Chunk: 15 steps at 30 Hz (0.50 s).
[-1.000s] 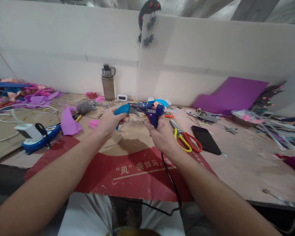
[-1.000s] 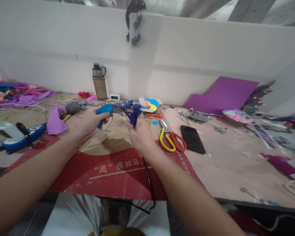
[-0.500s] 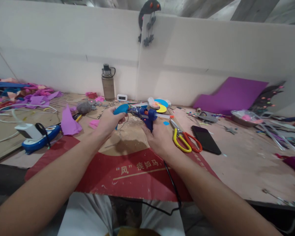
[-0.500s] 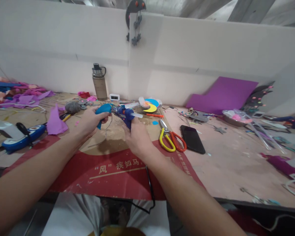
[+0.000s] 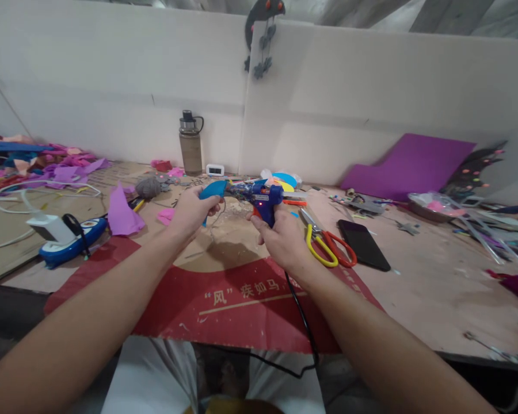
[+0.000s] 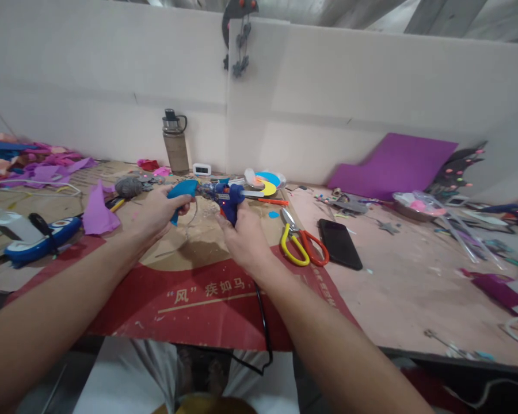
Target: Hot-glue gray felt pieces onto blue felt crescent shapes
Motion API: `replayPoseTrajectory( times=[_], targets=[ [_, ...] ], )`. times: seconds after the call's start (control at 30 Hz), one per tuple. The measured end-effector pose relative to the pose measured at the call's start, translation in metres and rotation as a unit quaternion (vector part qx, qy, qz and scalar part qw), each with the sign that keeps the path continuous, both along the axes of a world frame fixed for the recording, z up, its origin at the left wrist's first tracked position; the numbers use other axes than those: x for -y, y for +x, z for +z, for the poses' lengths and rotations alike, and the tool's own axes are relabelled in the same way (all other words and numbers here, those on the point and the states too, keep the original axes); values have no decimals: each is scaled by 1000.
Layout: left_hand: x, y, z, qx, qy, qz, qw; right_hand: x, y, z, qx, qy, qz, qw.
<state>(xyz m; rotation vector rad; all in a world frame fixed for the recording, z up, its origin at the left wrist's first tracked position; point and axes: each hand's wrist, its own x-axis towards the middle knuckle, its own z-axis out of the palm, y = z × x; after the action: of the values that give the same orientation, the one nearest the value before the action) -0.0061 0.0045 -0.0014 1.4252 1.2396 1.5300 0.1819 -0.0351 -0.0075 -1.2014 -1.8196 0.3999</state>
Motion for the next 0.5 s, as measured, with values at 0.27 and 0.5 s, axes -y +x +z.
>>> replayPoseTrajectory(
  times=[0.27,0.5],
  targets=[
    [-1,-1,-2,-37,8,3,999,-4,0,-2,32,29,-17,999],
    [-5,-1,-5,-41,9,-7,999,-5,-1,-7,87,78,-28,993]
  ],
)
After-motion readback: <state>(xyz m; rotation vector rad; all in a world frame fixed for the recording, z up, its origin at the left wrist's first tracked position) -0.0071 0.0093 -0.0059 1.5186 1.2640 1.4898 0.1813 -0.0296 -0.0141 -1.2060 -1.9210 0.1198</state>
